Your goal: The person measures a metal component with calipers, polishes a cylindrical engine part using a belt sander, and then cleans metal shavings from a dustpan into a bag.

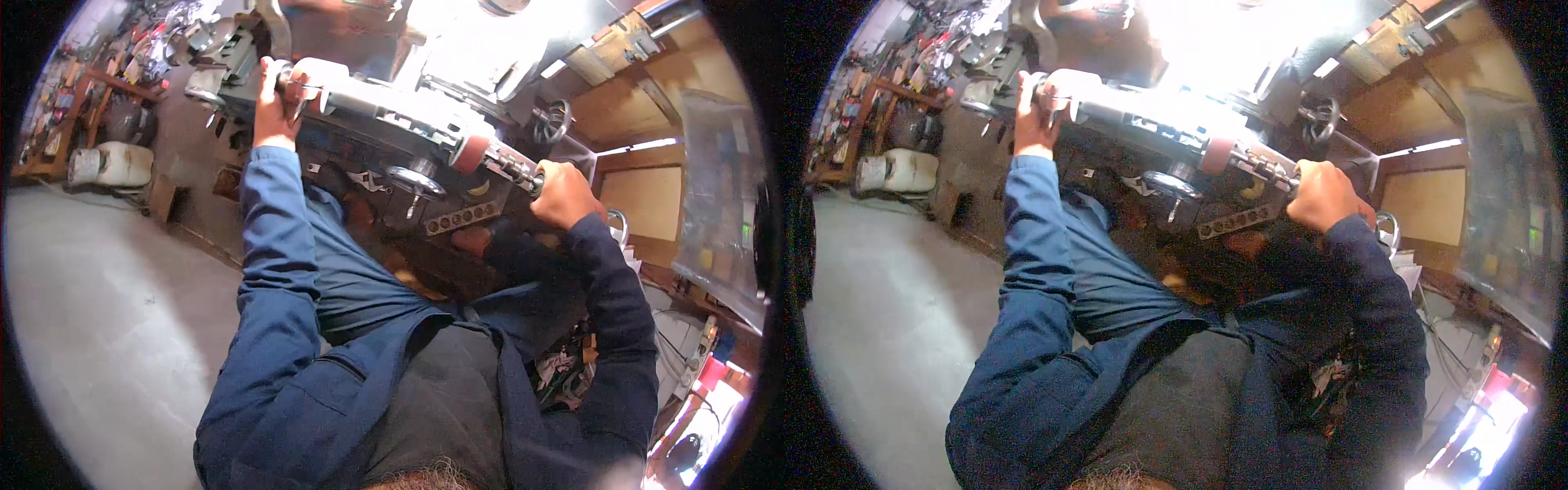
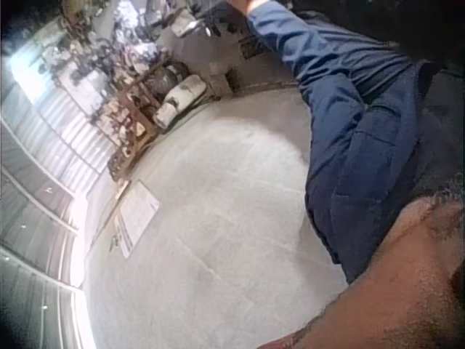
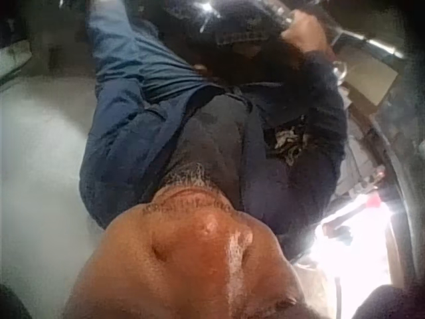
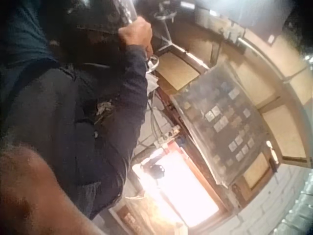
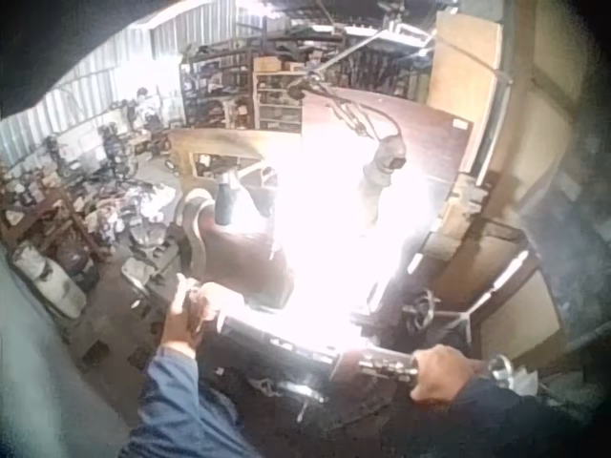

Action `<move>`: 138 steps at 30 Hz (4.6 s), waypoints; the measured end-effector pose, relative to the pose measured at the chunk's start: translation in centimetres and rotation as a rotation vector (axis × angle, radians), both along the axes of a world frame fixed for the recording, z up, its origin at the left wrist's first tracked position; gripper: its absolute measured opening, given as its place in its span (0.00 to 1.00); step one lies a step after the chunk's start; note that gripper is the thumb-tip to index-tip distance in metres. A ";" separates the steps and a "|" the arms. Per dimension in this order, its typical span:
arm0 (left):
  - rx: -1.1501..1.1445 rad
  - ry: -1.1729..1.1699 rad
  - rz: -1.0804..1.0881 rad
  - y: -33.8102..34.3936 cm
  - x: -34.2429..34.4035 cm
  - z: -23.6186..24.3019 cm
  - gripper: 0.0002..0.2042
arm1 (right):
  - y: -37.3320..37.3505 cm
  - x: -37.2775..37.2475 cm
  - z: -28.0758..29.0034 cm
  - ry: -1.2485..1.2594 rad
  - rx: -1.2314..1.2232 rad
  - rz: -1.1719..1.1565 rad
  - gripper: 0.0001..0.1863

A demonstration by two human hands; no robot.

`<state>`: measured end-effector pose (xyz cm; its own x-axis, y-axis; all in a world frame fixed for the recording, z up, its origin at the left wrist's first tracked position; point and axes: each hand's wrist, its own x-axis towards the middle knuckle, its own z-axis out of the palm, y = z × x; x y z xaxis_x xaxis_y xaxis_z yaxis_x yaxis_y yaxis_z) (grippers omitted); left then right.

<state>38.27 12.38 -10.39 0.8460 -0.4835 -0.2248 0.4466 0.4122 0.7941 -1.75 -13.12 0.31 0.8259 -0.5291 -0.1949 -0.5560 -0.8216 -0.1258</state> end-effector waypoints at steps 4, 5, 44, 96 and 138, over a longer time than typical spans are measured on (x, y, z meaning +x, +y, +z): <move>-0.075 -0.017 0.053 0.8 1.1 -1.9 0.27 | 0.1 0.2 -0.1 0.017 -0.026 -0.007 0.11; 0.044 -0.122 0.100 0.5 1.1 -2.0 0.25 | 0.1 0.0 -0.1 0.003 -0.036 0.003 0.12; 0.158 -0.565 0.246 0.1 0.8 -2.5 0.23 | 0.0 -0.2 -0.3 0.003 -0.012 -0.040 0.13; 0.349 0.019 -0.332 -8.9 -3.4 4.9 0.26 | -1.9 -17.0 0.1 -0.573 -0.440 0.540 0.16; -0.711 -0.115 -0.225 -0.4 3.4 -2.3 0.27 | -0.4 -15.3 -2.1 -0.520 -0.247 0.361 0.21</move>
<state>41.71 11.99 -12.71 0.7091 -0.6428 0.2898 0.5107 0.7516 0.4175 -17.08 -13.49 -1.80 0.9128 -0.1804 0.3665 -0.1595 -0.9834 -0.0869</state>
